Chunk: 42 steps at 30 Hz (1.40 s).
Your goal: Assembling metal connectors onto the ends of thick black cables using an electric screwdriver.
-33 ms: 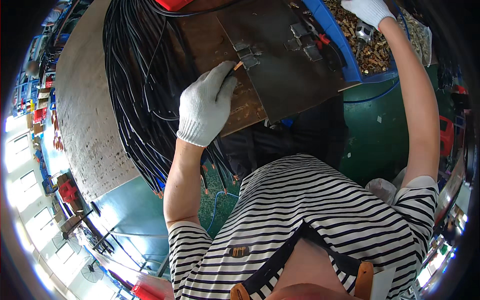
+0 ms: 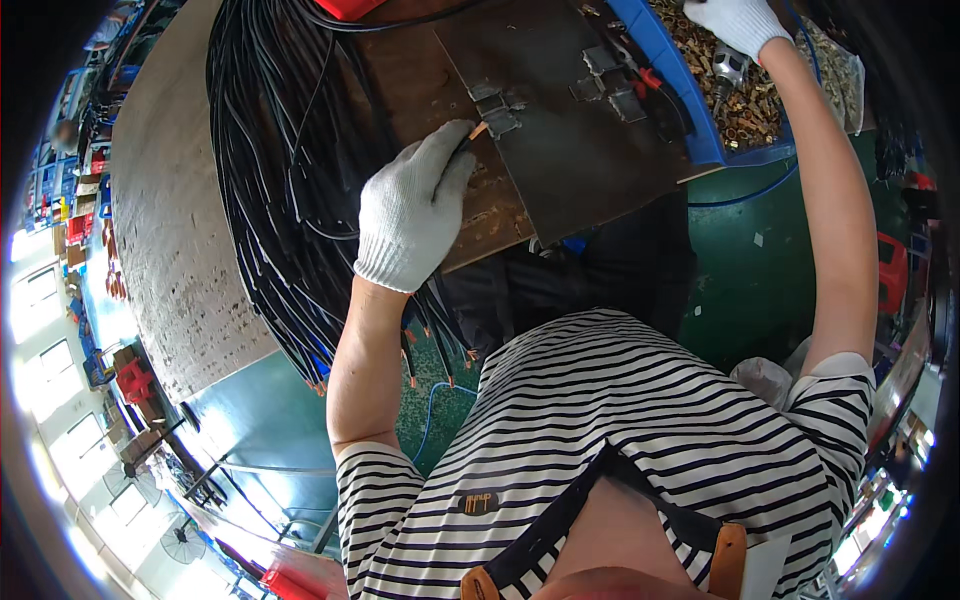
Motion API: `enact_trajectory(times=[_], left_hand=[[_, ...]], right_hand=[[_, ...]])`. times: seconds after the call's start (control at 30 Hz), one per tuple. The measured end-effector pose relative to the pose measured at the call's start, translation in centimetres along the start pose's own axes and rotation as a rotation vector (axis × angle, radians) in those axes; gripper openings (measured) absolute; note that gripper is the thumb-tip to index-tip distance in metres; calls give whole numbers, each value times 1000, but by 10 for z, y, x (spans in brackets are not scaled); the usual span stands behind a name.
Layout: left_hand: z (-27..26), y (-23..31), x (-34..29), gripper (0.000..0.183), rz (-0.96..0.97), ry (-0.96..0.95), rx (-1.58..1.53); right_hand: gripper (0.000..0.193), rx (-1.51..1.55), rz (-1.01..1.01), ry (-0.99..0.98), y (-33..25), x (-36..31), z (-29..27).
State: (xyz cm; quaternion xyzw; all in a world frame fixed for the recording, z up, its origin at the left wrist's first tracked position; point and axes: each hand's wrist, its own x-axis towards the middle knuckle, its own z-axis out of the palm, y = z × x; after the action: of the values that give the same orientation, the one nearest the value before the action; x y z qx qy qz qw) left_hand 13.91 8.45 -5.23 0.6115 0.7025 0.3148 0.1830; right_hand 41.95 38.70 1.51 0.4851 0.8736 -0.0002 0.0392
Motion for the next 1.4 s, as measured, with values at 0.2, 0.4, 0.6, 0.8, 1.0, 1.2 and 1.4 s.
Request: enact_trajectory(times=[0.2,0.4,0.6,0.8,1.0,1.2,1.4], left_hand=[[-1,-1,4,34,21,-14,-5],[-1,-3,0,33,29,2,3],[-1,2,6,34,61,-8,6],[-7,2,5,35,63,10,-46],[-7,3,9,36,102,29,-79],[-5,2,8,36,154,87,-70],[-2,2,10,36,171,99,-65]], right_hand=[[36,-105,-156,-3,12,0,0],[34,-44,-129,-38,9,-1,1],[14,1098,-35,393,-22,-41,10],[24,1970,-236,-181,-105,-73,64],[24,2338,-104,-248,-149,-81,100],[28,2331,-71,-439,-158,-84,105],[29,2366,-109,-506,-159,-85,108]])
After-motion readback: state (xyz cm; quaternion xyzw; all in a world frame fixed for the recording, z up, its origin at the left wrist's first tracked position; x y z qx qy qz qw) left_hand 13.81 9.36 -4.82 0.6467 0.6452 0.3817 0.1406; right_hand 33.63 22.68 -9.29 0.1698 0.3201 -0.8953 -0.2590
